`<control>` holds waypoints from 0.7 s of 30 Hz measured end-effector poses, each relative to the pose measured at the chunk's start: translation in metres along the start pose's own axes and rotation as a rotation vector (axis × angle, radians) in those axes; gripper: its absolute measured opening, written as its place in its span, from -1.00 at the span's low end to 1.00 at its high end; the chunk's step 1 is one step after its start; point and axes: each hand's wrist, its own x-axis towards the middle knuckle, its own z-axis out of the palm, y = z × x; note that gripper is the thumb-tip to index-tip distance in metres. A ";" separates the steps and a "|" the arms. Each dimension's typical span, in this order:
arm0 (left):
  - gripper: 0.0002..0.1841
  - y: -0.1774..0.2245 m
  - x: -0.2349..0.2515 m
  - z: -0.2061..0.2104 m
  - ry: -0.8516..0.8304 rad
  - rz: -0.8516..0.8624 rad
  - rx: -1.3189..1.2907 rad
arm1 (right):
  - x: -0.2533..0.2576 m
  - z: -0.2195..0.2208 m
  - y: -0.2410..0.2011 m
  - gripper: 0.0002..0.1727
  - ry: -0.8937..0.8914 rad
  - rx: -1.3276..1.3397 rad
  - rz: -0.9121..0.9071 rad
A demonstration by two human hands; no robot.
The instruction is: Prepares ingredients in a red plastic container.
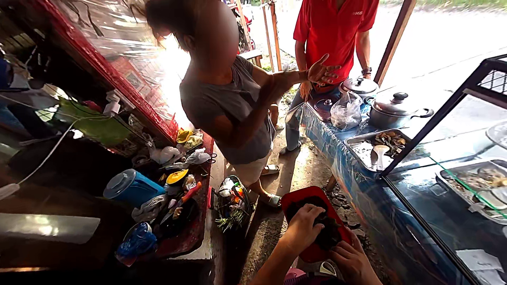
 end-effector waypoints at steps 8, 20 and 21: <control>-0.41 -0.022 0.000 -0.019 -0.280 -0.194 0.210 | 0.018 0.023 -0.022 -0.70 0.015 -0.029 0.006; -0.49 -0.042 -0.008 -0.047 -0.133 -0.161 0.131 | 0.031 0.042 -0.043 -0.71 0.014 -0.051 0.035; -0.50 -0.041 -0.006 -0.050 -0.117 -0.167 0.117 | 0.032 0.042 -0.044 -0.70 0.014 -0.057 0.039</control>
